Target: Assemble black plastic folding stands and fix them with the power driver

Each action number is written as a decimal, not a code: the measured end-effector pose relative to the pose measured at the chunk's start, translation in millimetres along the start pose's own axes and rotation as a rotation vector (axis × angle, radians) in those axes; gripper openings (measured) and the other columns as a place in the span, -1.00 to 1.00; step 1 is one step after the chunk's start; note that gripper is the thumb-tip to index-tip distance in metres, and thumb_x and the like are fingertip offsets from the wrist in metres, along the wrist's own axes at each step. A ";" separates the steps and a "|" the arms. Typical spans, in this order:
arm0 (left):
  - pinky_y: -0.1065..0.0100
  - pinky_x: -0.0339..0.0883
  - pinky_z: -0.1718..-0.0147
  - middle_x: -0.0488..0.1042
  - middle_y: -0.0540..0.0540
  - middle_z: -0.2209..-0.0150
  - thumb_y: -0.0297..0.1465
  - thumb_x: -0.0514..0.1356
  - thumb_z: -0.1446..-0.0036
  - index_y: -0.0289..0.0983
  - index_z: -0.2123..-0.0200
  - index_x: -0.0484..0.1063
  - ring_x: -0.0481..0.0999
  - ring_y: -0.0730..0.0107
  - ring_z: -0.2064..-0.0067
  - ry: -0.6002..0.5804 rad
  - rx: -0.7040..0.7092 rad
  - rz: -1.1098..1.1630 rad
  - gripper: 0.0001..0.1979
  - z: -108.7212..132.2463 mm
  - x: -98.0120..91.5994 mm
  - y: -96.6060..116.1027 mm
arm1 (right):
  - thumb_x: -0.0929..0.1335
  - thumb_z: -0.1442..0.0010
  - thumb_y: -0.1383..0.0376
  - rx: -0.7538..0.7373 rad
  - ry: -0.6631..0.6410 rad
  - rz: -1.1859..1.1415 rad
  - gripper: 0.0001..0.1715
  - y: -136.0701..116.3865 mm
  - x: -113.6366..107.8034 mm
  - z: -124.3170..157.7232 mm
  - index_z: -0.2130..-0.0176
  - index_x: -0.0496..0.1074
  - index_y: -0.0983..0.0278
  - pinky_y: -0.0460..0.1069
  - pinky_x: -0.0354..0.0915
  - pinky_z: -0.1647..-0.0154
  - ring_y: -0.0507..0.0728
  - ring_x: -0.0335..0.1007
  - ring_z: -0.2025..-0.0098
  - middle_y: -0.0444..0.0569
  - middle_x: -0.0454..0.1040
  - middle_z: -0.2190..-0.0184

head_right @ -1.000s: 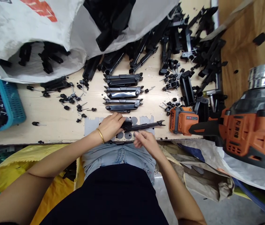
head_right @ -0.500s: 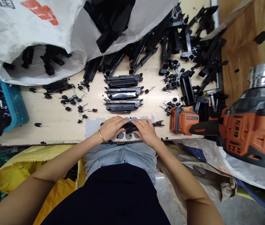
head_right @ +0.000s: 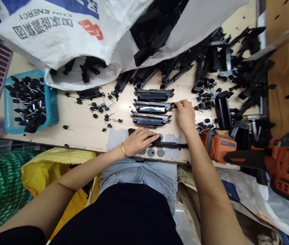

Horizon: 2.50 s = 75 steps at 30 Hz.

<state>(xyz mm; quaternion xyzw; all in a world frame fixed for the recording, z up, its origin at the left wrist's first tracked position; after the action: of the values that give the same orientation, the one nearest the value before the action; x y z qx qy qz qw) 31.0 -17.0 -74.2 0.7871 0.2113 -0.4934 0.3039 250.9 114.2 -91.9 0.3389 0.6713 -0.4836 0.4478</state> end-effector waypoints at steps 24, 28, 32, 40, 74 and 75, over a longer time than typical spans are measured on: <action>0.39 0.50 0.26 0.44 -0.02 0.31 -0.30 0.25 -0.06 -0.26 0.11 0.31 0.56 0.47 0.31 0.508 -0.912 0.912 -0.67 53.1 -21.4 -36.3 | 0.27 -0.25 0.26 0.077 -0.114 -0.372 -0.86 -86.9 -42.3 116.7 0.18 0.36 0.23 0.02 0.36 0.25 0.12 0.45 0.31 -0.02 0.51 0.29; 0.43 0.49 0.25 0.46 -0.02 0.32 -0.31 0.29 -0.02 -0.27 0.12 0.37 0.55 0.48 0.29 0.522 -0.945 0.852 -0.65 54.3 -14.2 -39.2 | 0.23 -0.27 0.32 -0.085 -0.117 -0.232 -0.84 -99.2 -45.6 111.5 0.17 0.36 0.25 0.07 0.34 0.17 0.19 0.40 0.19 0.05 0.49 0.26; 0.43 0.49 0.24 0.49 -0.03 0.32 -0.33 0.28 -0.06 -0.29 0.15 0.41 0.55 0.48 0.27 0.510 -0.887 0.723 -0.72 56.5 -13.3 -37.1 | 0.24 -0.27 0.33 -0.150 -0.092 -0.251 -0.83 -101.7 -34.5 110.6 0.17 0.39 0.26 0.12 0.34 0.10 0.22 0.38 0.13 0.08 0.51 0.19; 0.34 0.49 0.15 0.58 -0.10 0.25 -0.43 0.15 -0.21 -0.25 0.14 0.45 0.57 0.39 0.21 0.352 -0.454 0.224 -0.84 59.3 -29.2 -29.8 | 0.24 -0.28 0.30 -0.145 -0.032 -0.256 -0.73 -94.1 -18.3 121.6 0.05 0.41 0.20 0.16 0.33 0.04 0.21 0.40 0.10 0.04 0.52 0.13; 0.40 0.42 0.38 0.55 -0.09 0.26 -0.29 0.10 -0.22 -0.31 -0.34 -0.21 0.53 0.42 0.39 0.072 -0.754 0.392 -0.26 70.2 -41.9 -18.6 | 0.16 -0.22 0.47 -0.480 -0.232 -0.011 -0.30 -148.7 21.3 93.2 -0.32 0.04 0.23 0.25 0.05 -0.25 0.25 0.20 -0.15 0.16 0.29 -0.12; 0.41 0.38 0.47 0.54 -0.03 0.40 -0.27 0.12 -0.20 -0.38 -0.34 -0.31 0.50 0.41 0.49 0.006 -0.825 0.424 -0.18 72.2 -32.4 -6.5 | 0.15 -0.23 0.47 -0.483 -0.243 -0.003 -0.30 -146.6 24.4 91.7 -0.32 0.04 0.22 0.25 0.06 -0.24 0.24 0.24 -0.10 0.15 0.32 -0.09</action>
<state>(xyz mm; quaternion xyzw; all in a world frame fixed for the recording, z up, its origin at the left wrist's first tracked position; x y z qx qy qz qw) -33.7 -63.0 -70.3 0.6277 0.2252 -0.2927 0.6853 136.8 -17.0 -75.9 0.1608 0.7091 -0.3474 0.5921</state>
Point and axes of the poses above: each hand's wrist, its own z-axis away from the middle knuckle, its own x-axis out of the palm, y = z × x, the point moved 1 cm from there along -z, towards the middle knuckle
